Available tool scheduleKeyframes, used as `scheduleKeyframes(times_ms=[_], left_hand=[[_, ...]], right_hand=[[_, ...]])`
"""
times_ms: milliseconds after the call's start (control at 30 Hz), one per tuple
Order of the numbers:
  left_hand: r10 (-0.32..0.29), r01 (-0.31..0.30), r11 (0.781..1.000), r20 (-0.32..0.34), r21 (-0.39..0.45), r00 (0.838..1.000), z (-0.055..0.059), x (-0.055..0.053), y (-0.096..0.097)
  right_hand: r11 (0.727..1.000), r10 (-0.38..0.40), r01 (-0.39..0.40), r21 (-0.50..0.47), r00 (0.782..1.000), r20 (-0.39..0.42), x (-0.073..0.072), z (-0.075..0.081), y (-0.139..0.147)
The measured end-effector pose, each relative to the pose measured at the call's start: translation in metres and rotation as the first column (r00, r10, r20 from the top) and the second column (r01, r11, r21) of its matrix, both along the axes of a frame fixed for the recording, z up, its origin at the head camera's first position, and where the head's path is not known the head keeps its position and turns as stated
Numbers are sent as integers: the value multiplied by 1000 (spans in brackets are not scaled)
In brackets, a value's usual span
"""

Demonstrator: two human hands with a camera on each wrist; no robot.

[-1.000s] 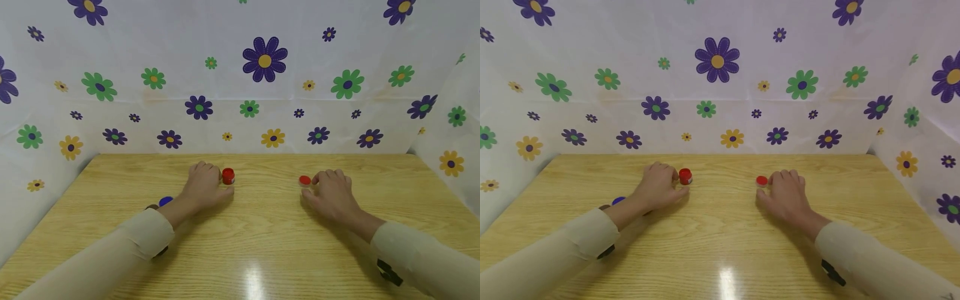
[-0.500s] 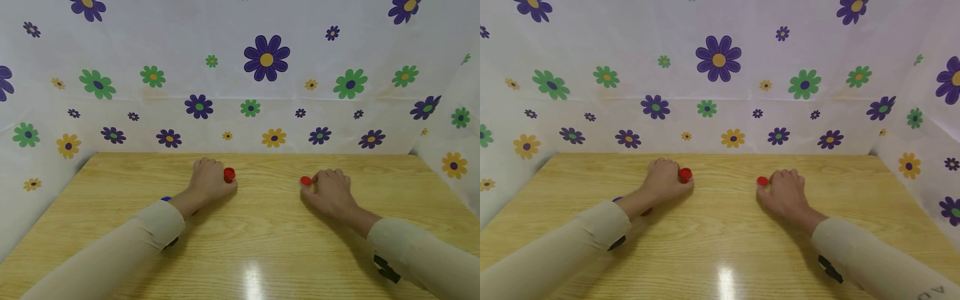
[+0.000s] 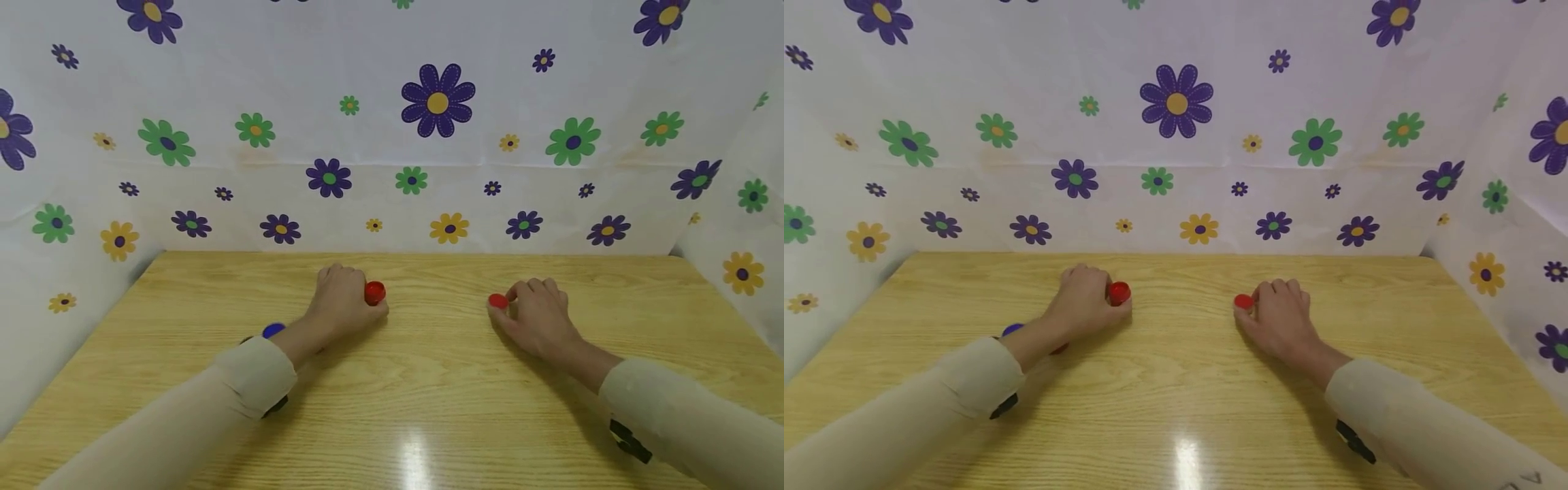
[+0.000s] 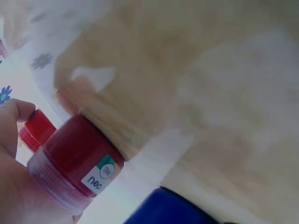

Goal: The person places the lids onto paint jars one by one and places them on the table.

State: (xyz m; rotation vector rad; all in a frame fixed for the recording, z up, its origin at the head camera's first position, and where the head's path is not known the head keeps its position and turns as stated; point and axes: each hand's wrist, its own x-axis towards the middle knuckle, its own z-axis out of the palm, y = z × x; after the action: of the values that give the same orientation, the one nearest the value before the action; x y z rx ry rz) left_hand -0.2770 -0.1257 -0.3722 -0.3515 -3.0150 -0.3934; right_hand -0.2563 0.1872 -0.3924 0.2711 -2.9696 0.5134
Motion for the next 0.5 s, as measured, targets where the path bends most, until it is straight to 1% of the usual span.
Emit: scheduleKeyframes(times_ms=[100,233,333,500], left_hand=[[-16,17,1000,-11,10,1000,0,7,-2],[-59,58,998,-42,-8,997,0,17,-4],[-81,80,996,-57,-26,995,-1,26,-6],[-108,106,994,-78,-23,991,-1,40,-8]], right_hand=[[1000,2,-2,-23,1000,-10,3,3,0],[998,6,-7,-56,1000,-21,9,5,1],[998,13,-14,-65,1000,-22,16,5,1],[996,41,-44,-82,999,-33,31,2,1]])
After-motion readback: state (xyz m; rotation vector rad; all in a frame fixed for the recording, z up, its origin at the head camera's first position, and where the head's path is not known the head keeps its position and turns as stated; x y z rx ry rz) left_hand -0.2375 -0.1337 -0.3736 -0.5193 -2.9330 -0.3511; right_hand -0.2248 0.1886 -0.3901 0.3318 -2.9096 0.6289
